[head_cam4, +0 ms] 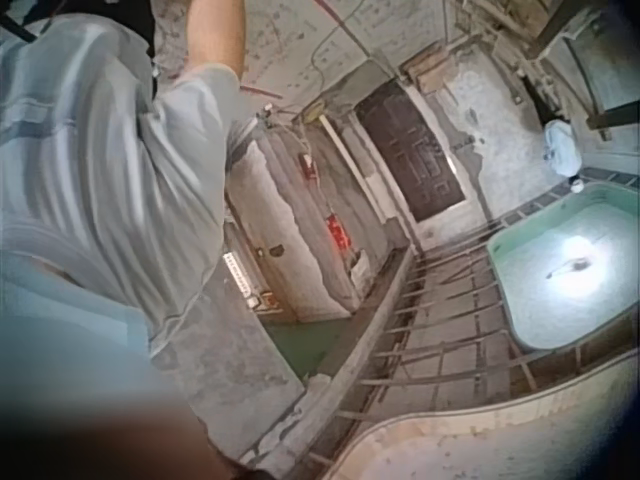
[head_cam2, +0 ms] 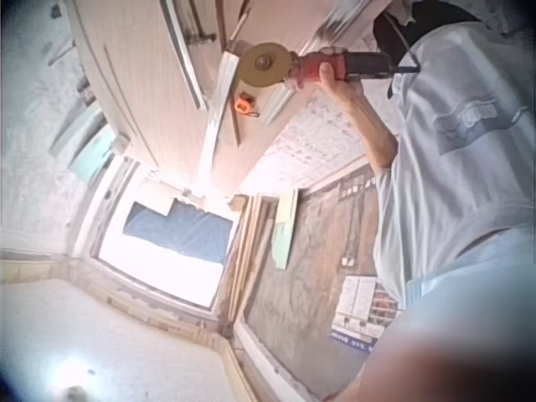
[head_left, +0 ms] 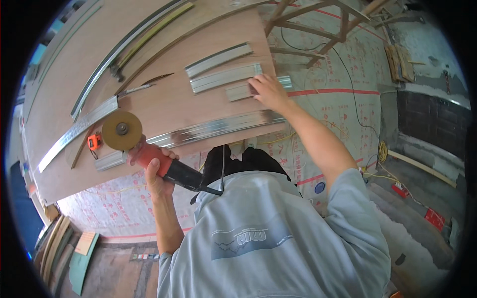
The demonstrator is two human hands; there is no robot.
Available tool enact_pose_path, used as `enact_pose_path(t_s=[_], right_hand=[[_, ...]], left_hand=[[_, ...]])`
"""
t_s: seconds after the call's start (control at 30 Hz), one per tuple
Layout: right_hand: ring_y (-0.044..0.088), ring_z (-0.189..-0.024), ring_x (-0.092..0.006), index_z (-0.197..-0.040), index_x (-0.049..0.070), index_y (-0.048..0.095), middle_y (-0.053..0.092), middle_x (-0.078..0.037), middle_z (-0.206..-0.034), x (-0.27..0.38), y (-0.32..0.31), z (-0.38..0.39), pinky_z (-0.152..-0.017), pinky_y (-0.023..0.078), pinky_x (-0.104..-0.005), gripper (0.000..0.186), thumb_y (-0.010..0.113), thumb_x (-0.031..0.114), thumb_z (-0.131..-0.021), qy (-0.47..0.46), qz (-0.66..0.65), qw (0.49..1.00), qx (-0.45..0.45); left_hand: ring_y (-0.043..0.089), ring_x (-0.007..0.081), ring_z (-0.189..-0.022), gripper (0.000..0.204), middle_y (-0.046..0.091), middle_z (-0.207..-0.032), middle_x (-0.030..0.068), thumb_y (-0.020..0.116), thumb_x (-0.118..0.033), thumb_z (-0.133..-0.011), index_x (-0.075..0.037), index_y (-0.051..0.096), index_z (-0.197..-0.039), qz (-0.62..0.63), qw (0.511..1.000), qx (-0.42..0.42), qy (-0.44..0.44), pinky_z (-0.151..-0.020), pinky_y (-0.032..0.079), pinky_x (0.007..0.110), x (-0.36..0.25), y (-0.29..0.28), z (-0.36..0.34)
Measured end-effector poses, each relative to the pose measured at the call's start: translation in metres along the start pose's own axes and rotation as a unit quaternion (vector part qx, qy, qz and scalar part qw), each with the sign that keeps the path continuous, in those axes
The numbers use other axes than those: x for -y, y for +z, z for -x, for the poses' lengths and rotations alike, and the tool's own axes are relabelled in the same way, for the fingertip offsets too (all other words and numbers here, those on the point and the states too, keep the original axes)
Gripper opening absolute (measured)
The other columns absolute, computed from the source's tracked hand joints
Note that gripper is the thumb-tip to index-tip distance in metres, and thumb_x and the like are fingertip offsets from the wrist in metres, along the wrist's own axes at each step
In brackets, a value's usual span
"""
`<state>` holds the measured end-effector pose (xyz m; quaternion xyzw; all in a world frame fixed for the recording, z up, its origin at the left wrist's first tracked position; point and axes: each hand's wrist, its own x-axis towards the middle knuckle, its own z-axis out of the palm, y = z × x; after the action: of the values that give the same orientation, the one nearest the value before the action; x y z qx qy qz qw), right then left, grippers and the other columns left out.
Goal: Measuring and cutting metal profiles using a tape measure, marker, and an angle grinder.
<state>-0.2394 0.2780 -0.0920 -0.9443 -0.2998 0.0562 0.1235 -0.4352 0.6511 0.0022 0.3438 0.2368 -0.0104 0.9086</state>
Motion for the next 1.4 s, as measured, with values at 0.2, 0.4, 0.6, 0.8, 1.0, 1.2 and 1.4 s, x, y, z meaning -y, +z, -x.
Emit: enact_pose_path(t_s=[0.2, 0.4, 0.6, 0.8, 1.0, 1.2, 1.4], right_hand=[[0.057, -0.119, -0.0294, -0.127, 0.011, 0.062, 0.061, -0.008, -0.123, 0.006, 0.003, -0.007, -0.104, 0.043, -0.0439, 0.051, 0.079, 0.019, -0.080, -0.004, -0.044, 0.999, -0.012], [0.058, -0.117, -0.0317, -0.119, 0.008, 0.064, 0.063, -0.009, -0.121, 0.005, 0.004, -0.070, -0.103, 0.045, -0.0447, 0.039, 0.075, 0.021, -0.084, -0.035, -0.041, 0.996, -0.078], [0.060, -0.116, -0.0352, -0.113, 0.007, 0.063, 0.063, -0.018, -0.117, 0.001, 0.015, -0.091, -0.097, 0.050, -0.0466, 0.025, 0.064, 0.009, -0.088, -0.045, 0.015, 0.999, -0.002], [0.069, -0.089, -0.0407, -0.105, 0.006, 0.062, 0.065, -0.022, -0.105, 0.003, -0.040, -0.060, -0.077, 0.055, -0.0513, 0.020, 0.056, 0.002, -0.087, -0.087, -0.030, 0.994, -0.057], [0.072, -0.083, -0.0300, -0.107, 0.004, 0.064, 0.071, -0.014, -0.087, -0.026, -0.085, 0.001, -0.071, 0.056, -0.0435, 0.020, 0.065, 0.010, -0.088, -0.058, -0.267, 0.957, 0.098], [0.068, -0.092, -0.0154, -0.132, 0.002, 0.059, 0.070, -0.008, -0.098, -0.035, -0.094, 0.067, -0.079, 0.059, -0.0331, 0.037, 0.062, 0.022, -0.101, 0.148, -0.752, 0.606, 0.213], [0.067, -0.095, -0.0173, -0.133, 0.001, 0.055, 0.069, -0.009, -0.101, -0.021, -0.097, 0.085, -0.081, 0.059, -0.0350, 0.040, 0.061, 0.024, -0.101, 0.183, -0.776, 0.588, 0.136]], left_hand=[[0.063, 0.0253, -0.096, 0.049, 0.062, -0.103, 0.0114, 0.074, -0.022, -0.085, -0.007, 0.049, -0.125, -0.013, 1.000, 0.000, 0.012, -0.093, 0.051, 0.045, 0.020, 0.021, 0.024], [0.062, 0.0257, -0.096, 0.047, 0.062, -0.102, 0.0122, 0.072, -0.021, -0.086, -0.006, 0.049, -0.125, -0.019, 0.999, -0.014, 0.045, -0.093, 0.051, 0.044, 0.048, 0.042, 0.069], [0.062, 0.0259, -0.098, 0.047, 0.062, -0.103, 0.0119, 0.072, -0.020, -0.087, -0.006, 0.050, -0.126, -0.027, 0.993, -0.044, 0.107, -0.094, 0.051, 0.045, 0.070, 0.046, 0.133], [0.063, 0.0255, -0.098, 0.048, 0.063, -0.105, 0.0114, 0.072, -0.019, -0.087, -0.006, 0.050, -0.128, -0.004, 0.985, -0.072, 0.154, -0.095, 0.050, 0.046, 0.087, 0.043, 0.175], [0.064, 0.0265, -0.099, 0.047, 0.063, -0.106, 0.0119, 0.072, -0.019, -0.088, -0.006, 0.051, -0.128, 0.009, 0.985, -0.097, 0.143, -0.095, 0.051, 0.046, 0.097, 0.051, 0.176], [0.063, 0.0258, -0.098, 0.046, 0.063, -0.104, 0.0114, 0.073, -0.020, -0.087, -0.006, 0.051, -0.124, 0.021, 0.993, -0.036, 0.113, -0.094, 0.051, 0.045, 0.090, 0.056, 0.148], [0.063, 0.0258, -0.097, 0.045, 0.063, -0.103, 0.0109, 0.075, -0.019, -0.085, -0.006, 0.052, -0.122, 0.021, 0.997, 0.005, 0.074, -0.093, 0.052, 0.045, 0.075, 0.054, 0.114]])
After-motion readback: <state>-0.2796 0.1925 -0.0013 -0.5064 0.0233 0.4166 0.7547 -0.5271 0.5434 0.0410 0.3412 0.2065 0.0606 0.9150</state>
